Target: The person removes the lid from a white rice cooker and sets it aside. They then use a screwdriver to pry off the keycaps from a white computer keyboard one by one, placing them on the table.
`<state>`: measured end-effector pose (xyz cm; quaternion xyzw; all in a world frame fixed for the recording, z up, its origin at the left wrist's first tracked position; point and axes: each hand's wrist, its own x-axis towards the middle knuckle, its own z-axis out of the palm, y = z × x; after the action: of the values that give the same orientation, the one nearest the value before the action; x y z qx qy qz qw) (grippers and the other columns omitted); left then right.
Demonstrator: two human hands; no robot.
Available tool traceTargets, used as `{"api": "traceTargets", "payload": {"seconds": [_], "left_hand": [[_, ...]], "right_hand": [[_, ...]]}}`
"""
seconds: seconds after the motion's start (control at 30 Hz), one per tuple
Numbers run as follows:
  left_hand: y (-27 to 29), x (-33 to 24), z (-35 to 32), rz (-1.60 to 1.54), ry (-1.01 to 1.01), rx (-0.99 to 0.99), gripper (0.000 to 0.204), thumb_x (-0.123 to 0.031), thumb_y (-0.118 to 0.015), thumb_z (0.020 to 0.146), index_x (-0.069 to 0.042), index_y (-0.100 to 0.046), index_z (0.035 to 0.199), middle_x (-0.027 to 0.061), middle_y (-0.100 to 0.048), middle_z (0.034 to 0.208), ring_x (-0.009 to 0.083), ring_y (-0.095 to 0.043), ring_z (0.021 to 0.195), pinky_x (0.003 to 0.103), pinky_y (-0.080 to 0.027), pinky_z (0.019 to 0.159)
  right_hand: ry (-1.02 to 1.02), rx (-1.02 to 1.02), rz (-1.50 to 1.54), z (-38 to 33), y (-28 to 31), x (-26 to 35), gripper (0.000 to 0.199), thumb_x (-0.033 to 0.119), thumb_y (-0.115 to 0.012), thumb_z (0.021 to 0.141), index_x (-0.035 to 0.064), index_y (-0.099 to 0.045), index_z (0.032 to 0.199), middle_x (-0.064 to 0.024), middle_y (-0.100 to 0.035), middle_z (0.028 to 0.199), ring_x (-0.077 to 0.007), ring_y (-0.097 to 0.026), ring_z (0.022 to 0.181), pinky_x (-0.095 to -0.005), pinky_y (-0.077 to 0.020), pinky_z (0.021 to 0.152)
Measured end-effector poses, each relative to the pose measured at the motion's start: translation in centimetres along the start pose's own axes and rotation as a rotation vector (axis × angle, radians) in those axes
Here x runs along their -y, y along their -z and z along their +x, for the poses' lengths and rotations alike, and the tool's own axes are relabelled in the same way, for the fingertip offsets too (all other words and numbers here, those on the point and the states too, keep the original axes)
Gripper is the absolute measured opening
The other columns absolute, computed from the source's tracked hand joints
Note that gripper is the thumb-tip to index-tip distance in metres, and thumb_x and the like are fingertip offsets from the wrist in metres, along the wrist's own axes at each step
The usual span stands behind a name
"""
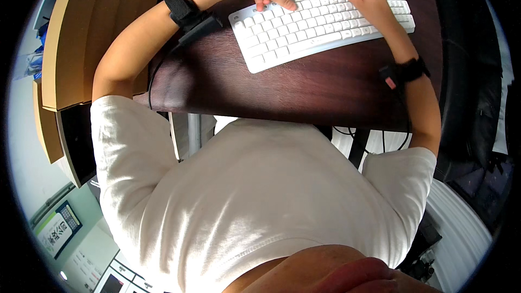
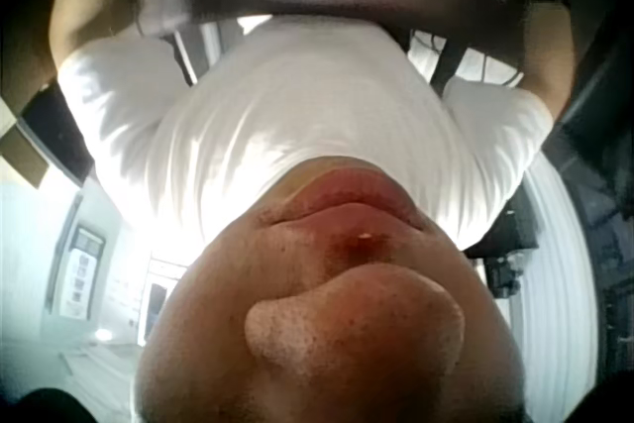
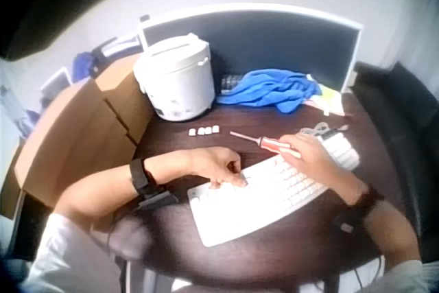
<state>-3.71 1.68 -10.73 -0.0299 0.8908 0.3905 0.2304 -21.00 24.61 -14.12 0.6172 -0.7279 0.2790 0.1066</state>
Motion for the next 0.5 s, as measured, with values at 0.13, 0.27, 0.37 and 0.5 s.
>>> {"api": "traceTargets", "payload": {"seconds": [0.13,0.27,0.37,0.5], "left_hand": [[-0.5,-0.4,0.2,0.058,0.049,-0.048,0.051,-0.045,-0.075,0.081,0.001,-0.061,0.096,0.0048,-0.056,0.068,0.0132,-0.055,0.049,0.026,-0.044,0.043],[-0.1,-0.8,-0.3,0.063,0.064,-0.018,0.046,-0.039,-0.076,0.08,0.001,-0.061,0.096,0.0073,-0.059,0.075,0.0148,-0.056,0.051,0.027,-0.045,0.041],[-0.2,-1.9,-0.4,0.119,0.036,0.016,0.041,-0.034,-0.076,0.08,0.002,-0.061,0.095,0.0088,-0.06,0.08,0.0159,-0.057,0.051,0.028,-0.046,0.04],[-0.4,-2.5,0.1,0.114,0.008,0.03,0.038,-0.029,-0.075,0.081,0.003,-0.059,0.093,0.0093,-0.06,0.081,0.0171,-0.057,0.051,0.029,-0.046,0.041]], "right_hand": [[-0.291,0.123,0.306,1.1,-1.3,-2.3,0.036,0.031,-0.059,0.095,0.0061,-0.059,0.12,-0.0108,-0.067,0.088,-0.0204,-0.062,0.074,-0.0324,-0.0485,0.068],[-0.197,0.047,0.333,0.1,-1.9,-2.5,0.036,0.032,-0.059,0.096,0.0057,-0.059,0.121,-0.0085,-0.066,0.082,-0.0129,-0.058,0.066,-0.0284,-0.0449,0.059],[-0.264,0.121,0.368,-1.3,-0.5,-0.8,0.033,0.028,-0.06,0.095,0.0056,-0.06,0.119,-0.0067,-0.065,0.082,-0.0107,-0.057,0.066,-0.0263,-0.0447,0.058],[-0.291,-0.006,0.367,-2.6,-0.2,-0.4,0.032,0.027,-0.06,0.095,0.0063,-0.06,0.119,-0.0068,-0.066,0.082,-0.0111,-0.059,0.066,-0.0263,-0.045,0.058]]}}
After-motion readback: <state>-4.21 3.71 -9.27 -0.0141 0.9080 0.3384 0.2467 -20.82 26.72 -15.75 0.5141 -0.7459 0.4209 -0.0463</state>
